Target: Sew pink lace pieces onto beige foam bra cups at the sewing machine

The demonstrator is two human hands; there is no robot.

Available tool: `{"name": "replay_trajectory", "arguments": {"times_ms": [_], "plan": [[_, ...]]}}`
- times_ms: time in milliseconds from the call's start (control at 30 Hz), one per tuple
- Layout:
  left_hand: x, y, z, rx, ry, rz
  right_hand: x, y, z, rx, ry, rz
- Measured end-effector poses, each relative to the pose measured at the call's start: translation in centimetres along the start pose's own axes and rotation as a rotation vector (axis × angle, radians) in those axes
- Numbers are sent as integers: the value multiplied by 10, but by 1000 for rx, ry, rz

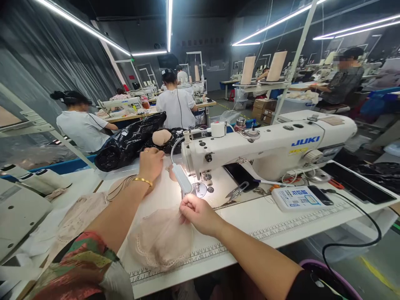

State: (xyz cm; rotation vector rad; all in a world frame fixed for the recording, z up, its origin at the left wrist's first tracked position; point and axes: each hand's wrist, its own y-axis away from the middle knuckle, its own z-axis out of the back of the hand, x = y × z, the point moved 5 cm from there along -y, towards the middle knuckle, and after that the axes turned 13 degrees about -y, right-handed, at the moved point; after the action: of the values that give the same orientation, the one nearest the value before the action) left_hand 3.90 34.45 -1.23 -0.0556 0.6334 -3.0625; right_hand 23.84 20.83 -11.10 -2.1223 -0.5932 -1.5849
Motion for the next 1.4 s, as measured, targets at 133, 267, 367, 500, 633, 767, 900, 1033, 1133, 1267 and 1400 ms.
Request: {"name": "replay_trajectory", "arguments": {"times_ms": [133,267,367,500,633,767,900,1033,1133,1267,1400], "plan": [[29,40,50,-86,93,176,0,-2,2,-31,-64,-48],[42,121,68,130,503,228,-2,-3,3,-43,-137,-70],[34,184,53,451,928,333,-5,-2,4,-35,-166,-90],[17,227,32,542,1022,380,-4,2,2,20,-151,-56],[4,228,29,498,785,245,2,9,-1,28,-80,21],[-13,206,63,296,540,-108,14,20,-12,36,45,52],[-33,194,70,649,701,-345,44,36,-25,70,368,231],[-23,181,60,711,709,-248,77,50,-31,-47,620,646],[-3,166,76,180,460,-268,78,49,-31,-69,641,793],[-3,174,88,-106,39,-531,50,27,-20,71,834,719],[-27,184,67,185,94,-656,16,9,4,352,1196,500]]}}
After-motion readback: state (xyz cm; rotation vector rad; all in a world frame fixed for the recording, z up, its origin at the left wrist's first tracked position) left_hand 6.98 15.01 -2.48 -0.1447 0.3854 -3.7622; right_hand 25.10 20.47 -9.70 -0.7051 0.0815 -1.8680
